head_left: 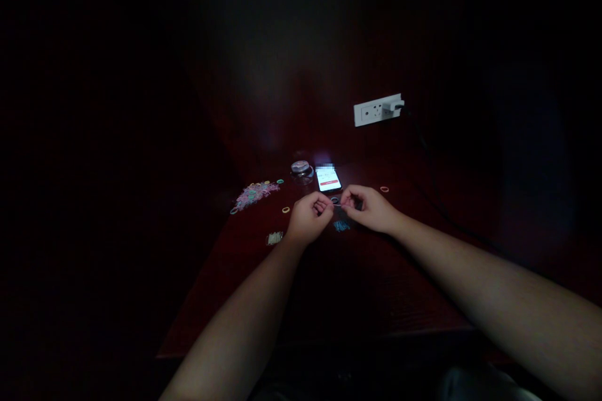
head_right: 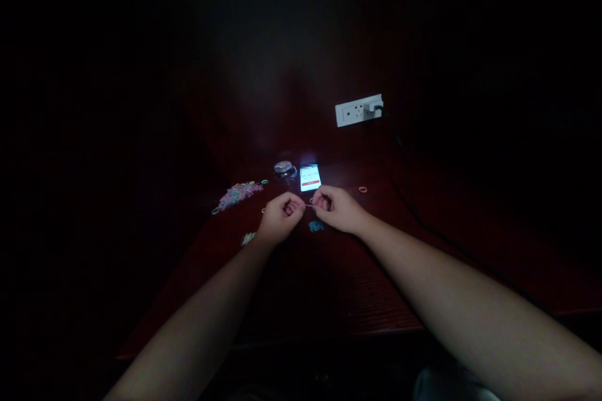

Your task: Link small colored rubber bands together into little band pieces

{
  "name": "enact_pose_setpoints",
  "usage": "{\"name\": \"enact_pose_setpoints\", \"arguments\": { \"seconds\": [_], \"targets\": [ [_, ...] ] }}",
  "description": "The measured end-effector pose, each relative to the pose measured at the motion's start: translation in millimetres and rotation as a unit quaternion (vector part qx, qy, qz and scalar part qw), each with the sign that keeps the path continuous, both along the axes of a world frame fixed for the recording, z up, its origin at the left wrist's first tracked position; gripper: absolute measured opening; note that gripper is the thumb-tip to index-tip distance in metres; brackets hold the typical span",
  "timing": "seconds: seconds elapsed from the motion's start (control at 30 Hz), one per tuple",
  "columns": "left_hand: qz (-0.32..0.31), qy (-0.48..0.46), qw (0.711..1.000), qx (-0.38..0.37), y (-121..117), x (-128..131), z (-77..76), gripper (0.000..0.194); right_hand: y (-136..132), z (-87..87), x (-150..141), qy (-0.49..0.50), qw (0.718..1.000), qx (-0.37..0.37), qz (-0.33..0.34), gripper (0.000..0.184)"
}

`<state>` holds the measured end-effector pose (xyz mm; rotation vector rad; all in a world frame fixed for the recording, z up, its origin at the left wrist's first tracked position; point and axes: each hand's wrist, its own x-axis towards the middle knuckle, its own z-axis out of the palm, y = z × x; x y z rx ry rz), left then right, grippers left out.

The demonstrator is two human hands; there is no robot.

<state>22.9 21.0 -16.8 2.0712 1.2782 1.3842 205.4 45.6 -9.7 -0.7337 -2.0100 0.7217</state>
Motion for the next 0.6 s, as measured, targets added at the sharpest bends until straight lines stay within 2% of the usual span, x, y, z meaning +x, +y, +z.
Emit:
{"name": "enact_pose_setpoints", "arguments": {
  "seconds": [0.27, 0.6],
  "targets": [
    [0.027, 0.003, 1.000, 0.012, -2.3, 0.3, 3.1, 0.008, 1.8, -2.6, 0.8, 0.007, 1.000, -0.001, 0.003, 0.005],
    [0.028, 0.001, 1.000, 0.012, -2.5, 0.5, 3.1, 0.007, 0.8, -1.2, 0.7, 0.005, 1.000, 0.000, 0.001, 0.003]
  ]
}}
